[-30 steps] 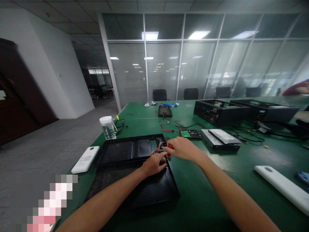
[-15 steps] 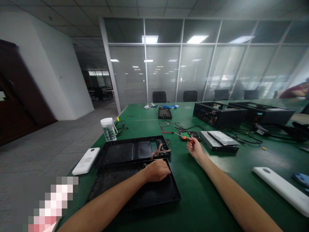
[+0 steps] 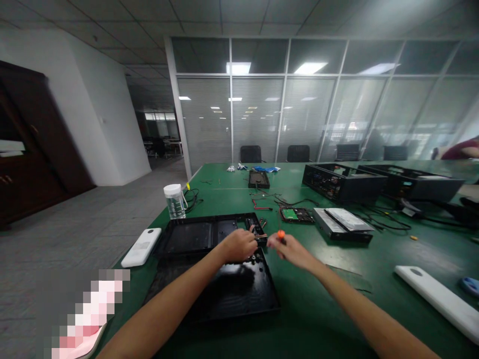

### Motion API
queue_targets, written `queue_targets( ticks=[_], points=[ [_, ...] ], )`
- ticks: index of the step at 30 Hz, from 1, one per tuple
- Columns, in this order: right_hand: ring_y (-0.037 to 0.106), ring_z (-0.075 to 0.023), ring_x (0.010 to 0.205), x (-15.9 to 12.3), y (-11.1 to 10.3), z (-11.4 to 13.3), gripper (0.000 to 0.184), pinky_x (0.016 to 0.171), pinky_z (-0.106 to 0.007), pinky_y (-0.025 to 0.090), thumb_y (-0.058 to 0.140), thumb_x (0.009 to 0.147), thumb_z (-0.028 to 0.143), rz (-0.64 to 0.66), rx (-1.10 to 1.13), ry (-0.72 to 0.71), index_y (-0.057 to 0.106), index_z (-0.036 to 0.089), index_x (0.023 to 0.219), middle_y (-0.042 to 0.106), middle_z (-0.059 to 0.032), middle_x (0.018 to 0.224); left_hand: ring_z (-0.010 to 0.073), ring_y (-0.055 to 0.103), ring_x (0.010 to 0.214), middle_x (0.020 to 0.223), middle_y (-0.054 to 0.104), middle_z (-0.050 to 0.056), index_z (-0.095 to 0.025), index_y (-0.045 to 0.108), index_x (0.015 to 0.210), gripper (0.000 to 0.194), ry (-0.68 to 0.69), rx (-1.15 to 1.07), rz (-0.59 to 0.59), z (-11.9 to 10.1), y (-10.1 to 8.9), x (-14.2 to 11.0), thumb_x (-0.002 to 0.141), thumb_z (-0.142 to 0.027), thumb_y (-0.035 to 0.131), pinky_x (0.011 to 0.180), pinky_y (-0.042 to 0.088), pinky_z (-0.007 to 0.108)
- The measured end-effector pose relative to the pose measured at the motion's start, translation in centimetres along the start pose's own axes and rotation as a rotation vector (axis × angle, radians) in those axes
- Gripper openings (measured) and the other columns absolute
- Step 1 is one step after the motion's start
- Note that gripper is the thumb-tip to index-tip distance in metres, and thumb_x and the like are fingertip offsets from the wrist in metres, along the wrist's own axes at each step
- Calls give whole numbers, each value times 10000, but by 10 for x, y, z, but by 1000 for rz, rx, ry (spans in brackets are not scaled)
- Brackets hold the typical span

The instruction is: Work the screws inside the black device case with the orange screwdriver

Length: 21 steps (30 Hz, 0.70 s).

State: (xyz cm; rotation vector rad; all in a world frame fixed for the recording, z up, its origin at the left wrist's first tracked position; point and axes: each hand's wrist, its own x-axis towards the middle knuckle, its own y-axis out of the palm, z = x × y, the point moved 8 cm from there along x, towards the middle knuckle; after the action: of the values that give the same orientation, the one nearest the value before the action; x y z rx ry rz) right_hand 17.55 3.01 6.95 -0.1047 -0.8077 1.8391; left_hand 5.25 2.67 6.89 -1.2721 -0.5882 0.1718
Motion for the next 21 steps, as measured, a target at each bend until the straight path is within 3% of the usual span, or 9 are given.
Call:
queue_targets(
  ticks=[2, 4, 7, 10, 14, 17, 21],
  points=[
    [587, -150, 717, -42, 36, 31, 251, 617, -271, 476, 439, 872, 383, 176, -435, -170, 603, 194, 858, 613, -31, 801, 225, 572, 759, 803, 597, 112, -151, 584, 812, 195, -274, 42, 84, 43, -6, -7, 844, -300, 462, 682, 422, 327],
    [585, -164, 844, -81, 53, 44, 188, 699, -290, 488, 492, 860, 348, 219, -521, -181, 607, 230, 951, 608, -45, 984, 226, 585, 746, 800, 616, 99, -154, 598, 805, 201, -446, 8, 247, 77, -1, -22, 786, -348, 550, 644, 423, 300],
    [550, -168, 964, -124, 58, 52, 222, 792, -321, 478, 502, 870, 319, 235, -591, -164, 562, 254, 1073, 539, -52, 1153, 189, 594, 699, 763, 633, 49, -165, 614, 783, 232, -434, -215, 470, 95, 20, -46, 775, -394, 572, 600, 412, 248],
    [539, -172, 989, -146, 48, 53, 203, 792, -315, 476, 500, 872, 317, 226, -653, -150, 566, 281, 1061, 540, -46, 1151, 172, 594, 736, 822, 637, 21, -183, 608, 865, 254, -362, -298, 424, 95, 28, -63, 721, -388, 646, 626, 414, 224],
    [533, -181, 1000, -158, 35, 51, 170, 765, -313, 483, 510, 865, 318, 192, -711, -131, 577, 329, 1020, 545, -41, 1148, 203, 595, 826, 877, 627, 40, -195, 578, 904, 202, -258, -116, 328, 79, 21, -78, 735, -282, 646, 689, 422, 249],
    [540, -183, 982, -153, 33, 45, 210, 781, -338, 486, 502, 868, 335, 175, -734, -109, 565, 281, 1061, 542, -51, 1149, 200, 595, 845, 874, 622, 34, -200, 564, 882, 125, -178, -51, 329, 64, 2, -76, 767, -226, 605, 709, 423, 249],
    [565, -163, 921, -115, 35, 30, 230, 808, -341, 473, 493, 875, 292, 169, -741, -87, 560, 194, 1071, 566, -62, 1090, 192, 590, 863, 880, 621, 20, -209, 552, 891, 143, -163, -36, 324, 49, -48, -65, 776, -273, 609, 725, 419, 246]
  ],
)
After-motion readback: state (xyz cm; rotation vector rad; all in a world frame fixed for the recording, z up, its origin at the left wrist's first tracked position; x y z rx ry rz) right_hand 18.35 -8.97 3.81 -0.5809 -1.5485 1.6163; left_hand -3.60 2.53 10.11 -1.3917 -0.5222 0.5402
